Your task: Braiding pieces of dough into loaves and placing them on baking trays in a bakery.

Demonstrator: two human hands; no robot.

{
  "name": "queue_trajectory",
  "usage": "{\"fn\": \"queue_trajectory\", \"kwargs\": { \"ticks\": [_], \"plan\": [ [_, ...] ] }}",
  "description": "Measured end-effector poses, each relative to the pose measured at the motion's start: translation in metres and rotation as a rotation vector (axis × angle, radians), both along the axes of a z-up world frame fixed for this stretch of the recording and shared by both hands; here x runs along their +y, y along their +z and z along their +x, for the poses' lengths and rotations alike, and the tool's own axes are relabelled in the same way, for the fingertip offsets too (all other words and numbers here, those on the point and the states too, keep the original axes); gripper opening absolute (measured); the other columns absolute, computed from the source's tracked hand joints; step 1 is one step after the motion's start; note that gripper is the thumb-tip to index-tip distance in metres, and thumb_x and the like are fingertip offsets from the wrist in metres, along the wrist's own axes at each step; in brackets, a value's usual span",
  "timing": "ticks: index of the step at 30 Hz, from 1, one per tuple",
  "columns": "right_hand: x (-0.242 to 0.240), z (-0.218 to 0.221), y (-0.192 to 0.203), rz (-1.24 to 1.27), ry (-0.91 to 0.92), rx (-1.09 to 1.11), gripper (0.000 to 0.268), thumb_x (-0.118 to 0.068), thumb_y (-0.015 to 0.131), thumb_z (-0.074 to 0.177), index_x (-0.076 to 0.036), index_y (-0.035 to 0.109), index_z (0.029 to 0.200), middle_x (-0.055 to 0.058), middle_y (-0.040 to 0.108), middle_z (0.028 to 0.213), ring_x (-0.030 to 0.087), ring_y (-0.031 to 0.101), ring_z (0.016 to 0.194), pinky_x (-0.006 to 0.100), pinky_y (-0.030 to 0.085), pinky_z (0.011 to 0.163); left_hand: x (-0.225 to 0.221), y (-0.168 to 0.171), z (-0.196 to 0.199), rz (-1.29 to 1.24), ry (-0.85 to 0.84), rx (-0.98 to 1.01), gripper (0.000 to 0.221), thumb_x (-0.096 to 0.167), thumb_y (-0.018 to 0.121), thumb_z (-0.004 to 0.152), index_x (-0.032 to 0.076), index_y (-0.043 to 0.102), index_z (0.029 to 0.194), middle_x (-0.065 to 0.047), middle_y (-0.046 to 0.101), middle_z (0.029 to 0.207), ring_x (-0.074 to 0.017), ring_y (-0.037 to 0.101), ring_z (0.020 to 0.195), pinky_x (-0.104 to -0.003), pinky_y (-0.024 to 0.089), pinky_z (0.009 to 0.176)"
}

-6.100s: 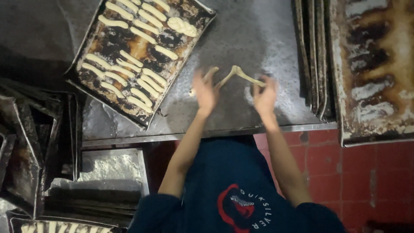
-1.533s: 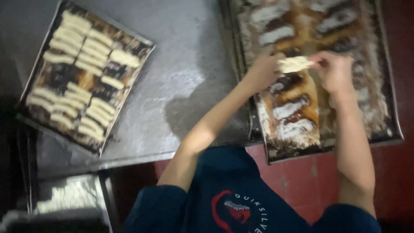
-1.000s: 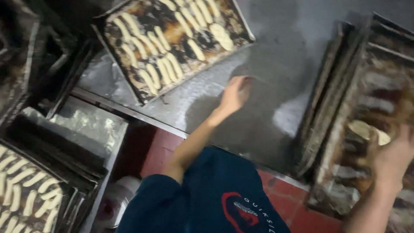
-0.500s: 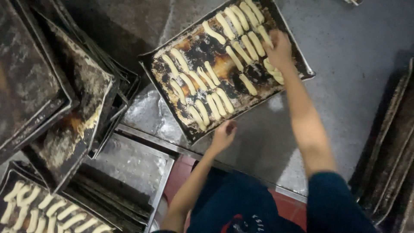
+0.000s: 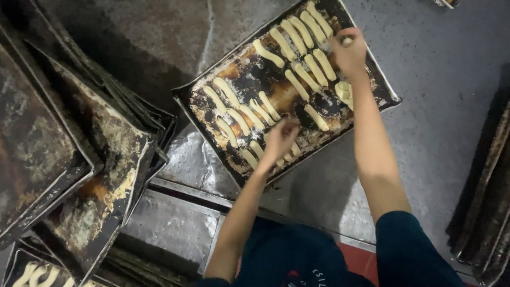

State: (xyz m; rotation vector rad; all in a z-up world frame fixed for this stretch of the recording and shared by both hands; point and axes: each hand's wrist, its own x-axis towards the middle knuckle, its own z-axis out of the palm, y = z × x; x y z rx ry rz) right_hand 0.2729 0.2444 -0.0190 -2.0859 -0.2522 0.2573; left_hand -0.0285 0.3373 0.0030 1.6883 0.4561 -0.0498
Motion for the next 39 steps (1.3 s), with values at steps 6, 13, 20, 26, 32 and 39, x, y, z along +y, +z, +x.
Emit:
{"fn": "queue_trajectory", "kwargs": {
  "ticks": [6, 13, 20, 26, 32, 39],
  "plan": [
    [0.019, -0.012, -0.025, -0.409, 0.252, 0.084, 0.027, -0.027, 0.071, 0.106, -0.014, 0.049, 0.099, 0.036, 0.020, 0.162, 0.051, 0.012, 0.153, 0.066, 0.035, 0.106, 0.028, -0.030, 0.118, 0.374, 0.117, 0.178, 0.037, 0.033, 0.052, 0.102, 0.013, 0.061, 0.132, -0.013, 0.063, 0.122, -0.0358, 0.058, 0.117, -0.046, 0.053, 0.089],
    [-0.060, -0.064, 0.032, 0.164, 0.080, -0.019, 0.023, -0.020, 0.068, 0.109, -0.017, 0.046, 0.102, -0.003, 0.040, 0.090, 0.012, 0.041, 0.082, 0.029, 0.037, 0.080, 0.040, -0.126, 0.191, 1.072, 0.006, 0.059, 0.056, 0.046, 0.074, 0.088, 0.006, 0.067, 0.127, -0.020, 0.067, 0.120, -0.0410, 0.053, 0.121, -0.051, 0.050, 0.093],
    [-0.189, -0.169, 0.057, 0.519, -0.207, 0.080, 0.018, -0.006, 0.075, 0.097, -0.003, 0.071, 0.114, 0.007, 0.064, 0.075, 0.010, 0.060, 0.067, 0.025, 0.048, 0.058, -0.055, -0.005, 0.122, -0.474, 0.073, -0.343, 0.015, 0.008, 0.066, 0.092, 0.008, 0.053, 0.099, -0.007, 0.049, 0.090, -0.0222, 0.053, 0.083, -0.038, 0.047, 0.073],
    [-0.270, -0.238, 0.076, 0.526, -0.201, 0.223, 0.023, -0.004, 0.075, 0.097, 0.001, 0.071, 0.119, 0.017, 0.068, 0.093, 0.020, 0.071, 0.062, 0.034, 0.059, 0.046, -0.177, 0.019, 0.010, -0.257, -0.442, -0.070, 0.062, 0.023, 0.078, 0.091, 0.013, 0.052, 0.146, -0.023, 0.057, 0.136, -0.0413, 0.064, 0.117, -0.046, 0.062, 0.083],
    [-0.338, -0.240, 0.037, 0.079, -0.138, 0.139, 0.023, -0.022, 0.076, 0.100, -0.011, 0.073, 0.121, 0.015, 0.071, 0.103, 0.027, 0.072, 0.081, 0.037, 0.059, 0.066, -0.226, -0.036, -0.017, 0.294, -0.456, -0.136, 0.022, 0.014, 0.071, 0.093, 0.008, 0.066, 0.114, -0.014, 0.073, 0.098, -0.0334, 0.074, 0.091, -0.044, 0.059, 0.072],
    [-0.350, -0.242, 0.018, -0.140, 0.001, 0.146, 0.076, -0.015, 0.087, 0.085, -0.002, 0.048, 0.149, 0.030, 0.046, 0.132, 0.051, 0.057, 0.121, 0.057, 0.053, 0.104, -0.234, -0.039, -0.024, 0.805, -0.357, 0.161, 0.047, 0.025, 0.067, 0.099, 0.019, 0.058, 0.145, -0.015, 0.046, 0.148, -0.0416, 0.070, 0.112, -0.055, 0.060, 0.094]
  ]
}}
